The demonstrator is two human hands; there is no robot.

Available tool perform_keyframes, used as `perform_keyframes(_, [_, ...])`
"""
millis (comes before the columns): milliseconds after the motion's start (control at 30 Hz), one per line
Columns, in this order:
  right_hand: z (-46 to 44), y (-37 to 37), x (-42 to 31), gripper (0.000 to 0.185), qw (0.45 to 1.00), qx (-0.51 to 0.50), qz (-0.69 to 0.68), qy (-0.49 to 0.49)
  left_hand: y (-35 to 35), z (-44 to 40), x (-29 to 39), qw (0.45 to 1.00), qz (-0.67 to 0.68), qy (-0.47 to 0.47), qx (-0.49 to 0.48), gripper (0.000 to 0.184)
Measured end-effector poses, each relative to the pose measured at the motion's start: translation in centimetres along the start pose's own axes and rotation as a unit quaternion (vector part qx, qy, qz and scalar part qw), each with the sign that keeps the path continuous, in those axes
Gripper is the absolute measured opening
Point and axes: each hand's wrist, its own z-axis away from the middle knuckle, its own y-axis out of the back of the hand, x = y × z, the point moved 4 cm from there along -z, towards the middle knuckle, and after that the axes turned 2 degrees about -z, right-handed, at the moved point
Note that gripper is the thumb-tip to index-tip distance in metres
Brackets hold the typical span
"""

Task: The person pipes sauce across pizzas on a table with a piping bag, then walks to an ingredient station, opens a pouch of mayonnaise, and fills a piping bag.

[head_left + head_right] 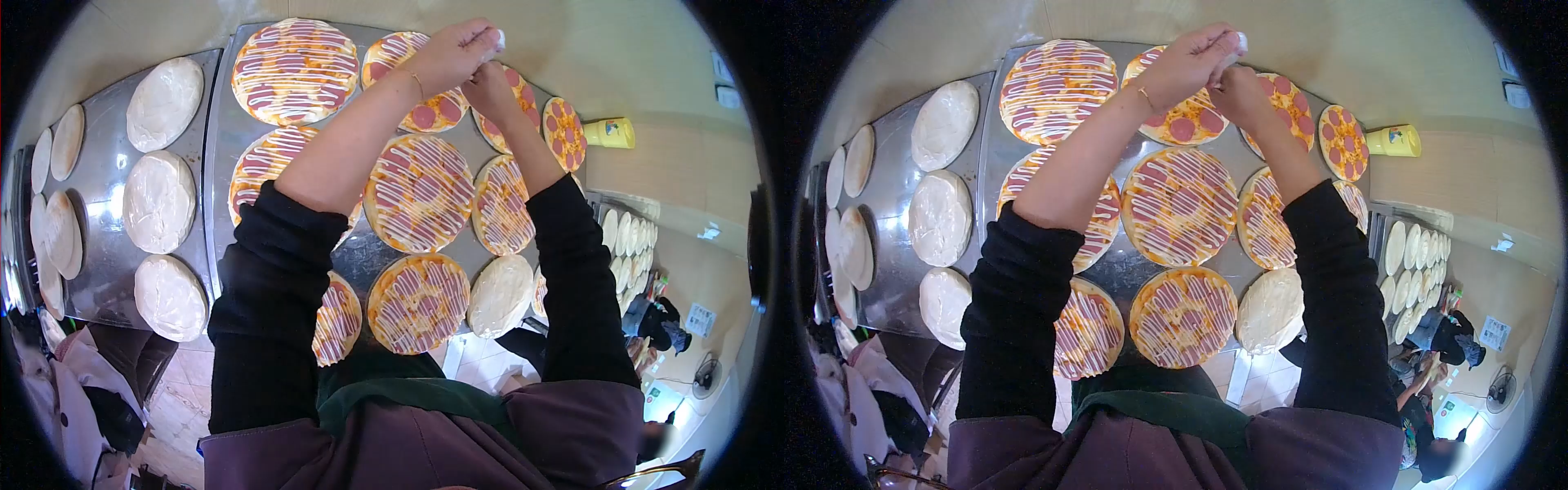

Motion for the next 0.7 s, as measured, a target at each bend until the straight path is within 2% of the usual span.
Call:
perform_keyframes(100, [-2.1, -1.6, -1.8, 0.013, 0.998, 0.023, -0.003, 0.058, 2.5, 0.2, 0.6, 1.000, 0.019, 0.015, 0.013, 0.028])
perform_keyframes(200, [-5.3, -3.8, -5.0, 0.013, 0.999, 0.018, -0.014, 0.041, 6.1, 0.5, 3.2, 0.999, -0.040, -0.006, 0.012, 0.024])
perform_keyframes(267, [-7.2, -5.4, -6.3, 0.014, 0.995, 0.027, -0.049, 0.083, 8.2, 0.9, 4.1, 0.999, -0.037, 0.008, 0.018, 0.024])
perform_keyframes(367, [-7.4, -5.3, -8.2, 0.014, 0.999, 0.011, 0.012, 0.048, 9.2, 1.6, 4.9, 0.995, -0.081, 0.022, 0.044, 0.025])
perform_keyframes(400, [-7.2, -5.6, -7.3, 0.014, 0.999, 0.011, 0.013, 0.048, 8.6, 1.9, 5.1, 0.996, -0.080, 0.021, 0.043, 0.025])
perform_keyframes(467, [-6.0, -5.8, -4.3, 0.015, 0.989, 0.050, -0.045, 0.135, 6.5, 2.2, 5.2, 0.992, -0.105, 0.040, 0.052, 0.025])
perform_keyframes(500, [-5.0, -4.9, -3.3, 0.015, 0.989, 0.048, -0.041, 0.135, 5.6, 1.9, 4.0, 0.993, -0.100, 0.037, 0.053, 0.025])
perform_keyframes(567, [-2.5, -3.0, -1.5, 0.014, 0.998, -0.007, 0.021, 0.058, 3.1, 1.2, 0.8, 1.000, -0.005, -0.013, 0.028, 0.028])
perform_keyframes(600, [-1.2, -2.3, -1.2, 0.014, 0.998, -0.009, 0.025, 0.056, 2.0, 1.1, 0.4, 1.000, 0.000, -0.015, 0.027, 0.028])
perform_keyframes(667, [0.7, -0.8, -0.9, 0.014, 0.997, 0.045, -0.055, 0.036, 0.0, 1.2, -0.1, 1.000, 0.013, -0.001, -0.004, 0.029])
perform_keyframes(700, [1.0, -0.6, -0.9, 0.014, 0.997, 0.045, -0.053, 0.034, -0.2, 1.3, 0.0, 1.000, 0.015, -0.002, -0.005, 0.029])
